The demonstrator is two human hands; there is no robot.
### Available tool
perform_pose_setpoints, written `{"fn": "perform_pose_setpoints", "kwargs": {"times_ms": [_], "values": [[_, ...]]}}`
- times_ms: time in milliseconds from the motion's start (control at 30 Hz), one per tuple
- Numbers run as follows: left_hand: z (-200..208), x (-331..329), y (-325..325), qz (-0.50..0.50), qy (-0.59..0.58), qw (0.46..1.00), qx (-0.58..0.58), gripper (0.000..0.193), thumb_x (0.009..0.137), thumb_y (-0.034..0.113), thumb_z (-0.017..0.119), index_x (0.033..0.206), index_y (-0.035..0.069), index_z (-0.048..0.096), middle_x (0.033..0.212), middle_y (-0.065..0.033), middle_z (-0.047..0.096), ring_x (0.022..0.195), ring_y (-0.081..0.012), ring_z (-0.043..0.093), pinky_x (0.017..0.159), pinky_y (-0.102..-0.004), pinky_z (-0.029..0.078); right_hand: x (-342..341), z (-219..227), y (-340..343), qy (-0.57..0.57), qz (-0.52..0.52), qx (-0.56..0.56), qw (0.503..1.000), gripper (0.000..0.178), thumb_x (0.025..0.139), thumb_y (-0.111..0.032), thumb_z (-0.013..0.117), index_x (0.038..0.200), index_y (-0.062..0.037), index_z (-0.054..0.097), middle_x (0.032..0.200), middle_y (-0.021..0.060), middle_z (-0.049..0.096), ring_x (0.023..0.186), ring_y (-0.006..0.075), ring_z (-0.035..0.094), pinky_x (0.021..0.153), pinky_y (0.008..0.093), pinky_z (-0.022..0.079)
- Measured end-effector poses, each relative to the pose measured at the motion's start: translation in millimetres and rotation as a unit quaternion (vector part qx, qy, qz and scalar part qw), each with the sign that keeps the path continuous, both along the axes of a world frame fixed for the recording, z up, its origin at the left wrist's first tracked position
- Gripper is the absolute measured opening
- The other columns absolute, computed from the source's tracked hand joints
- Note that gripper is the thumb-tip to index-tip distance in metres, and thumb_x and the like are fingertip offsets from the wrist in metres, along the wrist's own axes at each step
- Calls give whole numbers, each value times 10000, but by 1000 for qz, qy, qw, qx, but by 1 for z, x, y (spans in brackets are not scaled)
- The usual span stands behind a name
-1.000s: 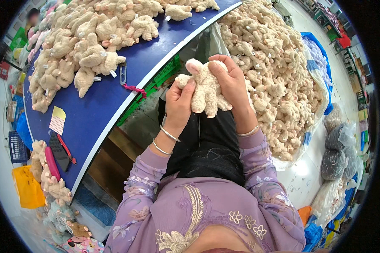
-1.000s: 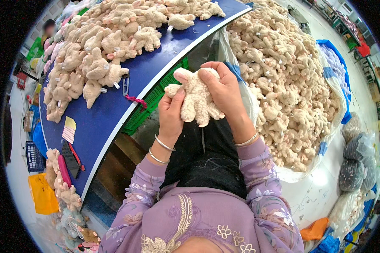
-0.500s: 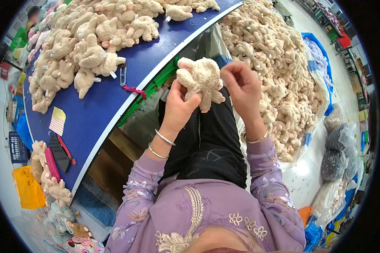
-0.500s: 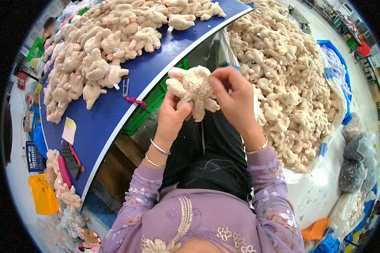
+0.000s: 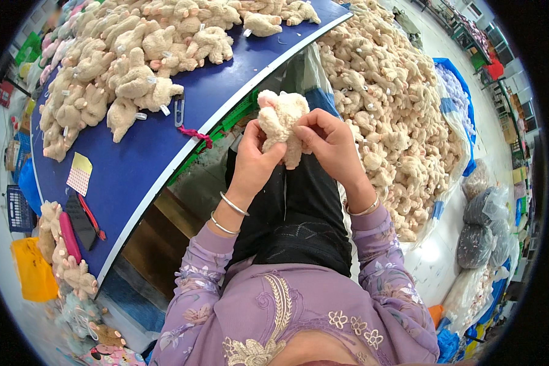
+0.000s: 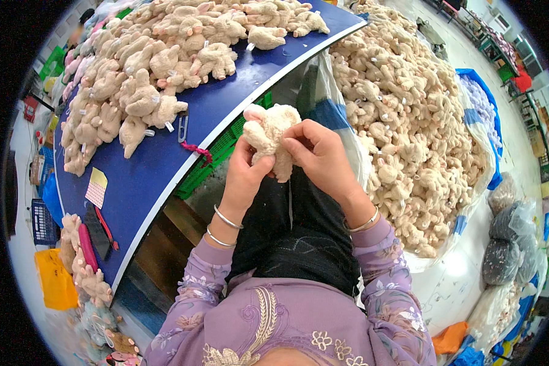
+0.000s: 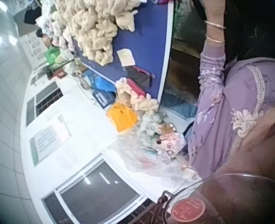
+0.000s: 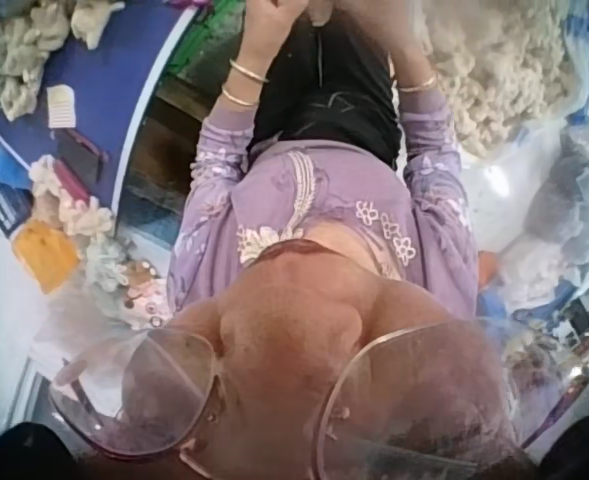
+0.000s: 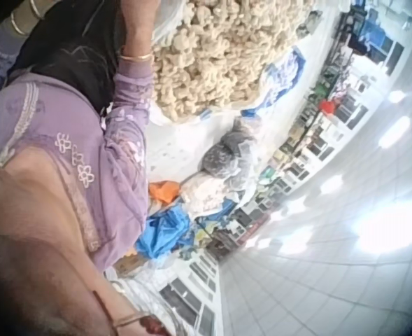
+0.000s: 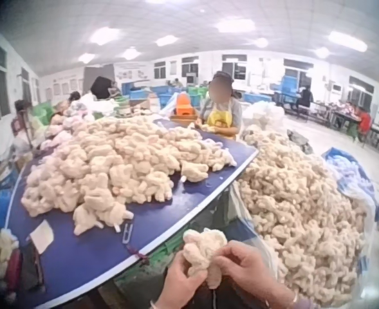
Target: The person trims loose threads and excess fabric from small stuffed animal toys using scissors. They pick up each toy, snip visible threads, and place the finished items on a blue table. The process is repeated for multiple toys throughout the clip.
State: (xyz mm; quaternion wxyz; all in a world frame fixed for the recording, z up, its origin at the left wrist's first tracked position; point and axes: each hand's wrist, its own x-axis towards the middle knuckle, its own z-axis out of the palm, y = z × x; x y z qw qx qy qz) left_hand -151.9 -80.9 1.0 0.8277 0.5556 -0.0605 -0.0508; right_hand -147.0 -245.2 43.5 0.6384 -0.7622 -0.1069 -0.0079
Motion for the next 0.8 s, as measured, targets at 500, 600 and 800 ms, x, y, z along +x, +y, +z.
{"fn": "perform_pose_setpoints", "kwargs": {"times_ms": [500,600,800], "values": [[-2,3,46,-23,3,1000,9,363,853,116,635,1176,24,498,981,-16,569,815,-65,546,635,-208,474,16,9,32,135,127,112,976,148,917,-169,595,872,-28,591,662,-39,530,563,32,460,499,183,353],[-4,3,56,42,-42,998,33,343,819,82,649,1129,7,521,978,-29,595,848,-92,570,765,-263,480,27,7,43,148,156,103,971,148,912,-162,600,865,-22,599,674,-34,543,571,34,472,511,185,367],[-17,-15,94,-41,23,997,63,367,794,107,685,1098,-20,522,982,-54,604,867,-97,583,781,-263,488,69,10,85,69,102,-19,992,181,876,-166,635,825,7,620,664,-33,546,581,32,486,529,190,385]]}}
